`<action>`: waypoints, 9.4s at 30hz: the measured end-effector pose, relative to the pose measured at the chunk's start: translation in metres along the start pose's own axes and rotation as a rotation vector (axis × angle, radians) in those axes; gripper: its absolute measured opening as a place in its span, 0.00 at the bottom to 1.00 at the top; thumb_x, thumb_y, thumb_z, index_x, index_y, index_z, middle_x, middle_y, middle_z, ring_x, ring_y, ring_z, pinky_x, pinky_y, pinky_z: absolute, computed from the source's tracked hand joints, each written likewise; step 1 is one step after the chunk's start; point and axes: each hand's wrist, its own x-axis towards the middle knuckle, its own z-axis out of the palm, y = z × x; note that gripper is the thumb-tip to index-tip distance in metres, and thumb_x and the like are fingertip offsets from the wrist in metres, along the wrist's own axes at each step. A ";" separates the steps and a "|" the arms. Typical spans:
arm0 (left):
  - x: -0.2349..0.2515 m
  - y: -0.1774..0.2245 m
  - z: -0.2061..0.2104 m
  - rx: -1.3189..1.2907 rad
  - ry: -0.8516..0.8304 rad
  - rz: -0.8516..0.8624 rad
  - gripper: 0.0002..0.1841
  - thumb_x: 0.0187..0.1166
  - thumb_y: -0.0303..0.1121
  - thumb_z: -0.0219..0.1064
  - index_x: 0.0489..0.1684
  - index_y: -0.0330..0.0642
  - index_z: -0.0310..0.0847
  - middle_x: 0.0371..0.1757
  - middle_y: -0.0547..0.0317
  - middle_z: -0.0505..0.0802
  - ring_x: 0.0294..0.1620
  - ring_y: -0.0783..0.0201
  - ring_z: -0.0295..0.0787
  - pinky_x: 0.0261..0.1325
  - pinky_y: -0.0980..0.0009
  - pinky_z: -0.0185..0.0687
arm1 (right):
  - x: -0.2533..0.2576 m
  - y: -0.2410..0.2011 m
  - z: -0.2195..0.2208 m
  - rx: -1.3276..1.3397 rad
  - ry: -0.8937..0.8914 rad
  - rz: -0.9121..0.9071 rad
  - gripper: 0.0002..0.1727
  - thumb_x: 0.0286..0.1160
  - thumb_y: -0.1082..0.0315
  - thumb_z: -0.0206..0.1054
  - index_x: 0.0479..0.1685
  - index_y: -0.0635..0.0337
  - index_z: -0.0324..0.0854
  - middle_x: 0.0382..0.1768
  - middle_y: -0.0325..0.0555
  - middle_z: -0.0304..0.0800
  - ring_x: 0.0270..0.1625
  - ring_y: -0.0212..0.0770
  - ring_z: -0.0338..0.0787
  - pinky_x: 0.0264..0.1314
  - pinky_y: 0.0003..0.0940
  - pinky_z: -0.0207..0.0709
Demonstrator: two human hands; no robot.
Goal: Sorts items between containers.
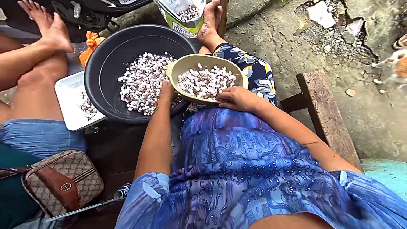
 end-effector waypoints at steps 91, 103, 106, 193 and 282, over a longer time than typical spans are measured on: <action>-0.062 0.114 -0.026 -1.484 -0.412 0.357 0.16 0.85 0.18 0.50 0.67 0.38 0.72 0.66 0.50 0.86 0.54 0.59 0.91 0.58 0.61 0.89 | 0.027 0.032 0.009 0.843 0.562 0.359 0.23 0.82 0.73 0.64 0.75 0.56 0.75 0.69 0.45 0.85 0.38 0.35 0.92 0.43 0.33 0.89; -0.066 0.120 -0.027 -1.329 -0.205 0.327 0.17 0.85 0.19 0.56 0.70 0.38 0.71 0.60 0.52 0.89 0.36 0.69 0.88 0.38 0.74 0.84 | 0.025 0.038 0.013 0.774 0.662 0.303 0.07 0.80 0.77 0.66 0.51 0.66 0.84 0.41 0.42 0.90 0.37 0.28 0.88 0.47 0.28 0.87; -0.063 0.118 -0.026 -1.311 -0.127 0.331 0.13 0.86 0.23 0.59 0.65 0.41 0.74 0.50 0.57 0.90 0.27 0.75 0.79 0.28 0.81 0.74 | 0.025 0.043 0.013 0.814 0.713 0.318 0.08 0.82 0.74 0.65 0.53 0.65 0.84 0.42 0.41 0.89 0.40 0.29 0.89 0.50 0.30 0.87; -0.037 -0.033 -0.035 -0.560 0.053 -0.229 0.29 0.76 0.27 0.73 0.77 0.34 0.70 0.68 0.24 0.82 0.64 0.32 0.84 0.63 0.37 0.80 | 0.026 0.053 0.021 0.537 0.521 0.271 0.14 0.80 0.70 0.62 0.55 0.68 0.87 0.52 0.49 0.89 0.49 0.30 0.88 0.56 0.24 0.82; -0.071 0.160 -0.020 -1.765 -0.103 0.004 0.20 0.84 0.20 0.55 0.72 0.48 0.59 0.46 0.54 0.85 0.40 0.61 0.87 0.45 0.64 0.87 | 0.039 0.047 0.028 0.419 0.632 0.040 0.26 0.63 0.78 0.75 0.67 0.62 0.86 0.67 0.59 0.76 0.47 0.36 0.85 0.47 0.28 0.84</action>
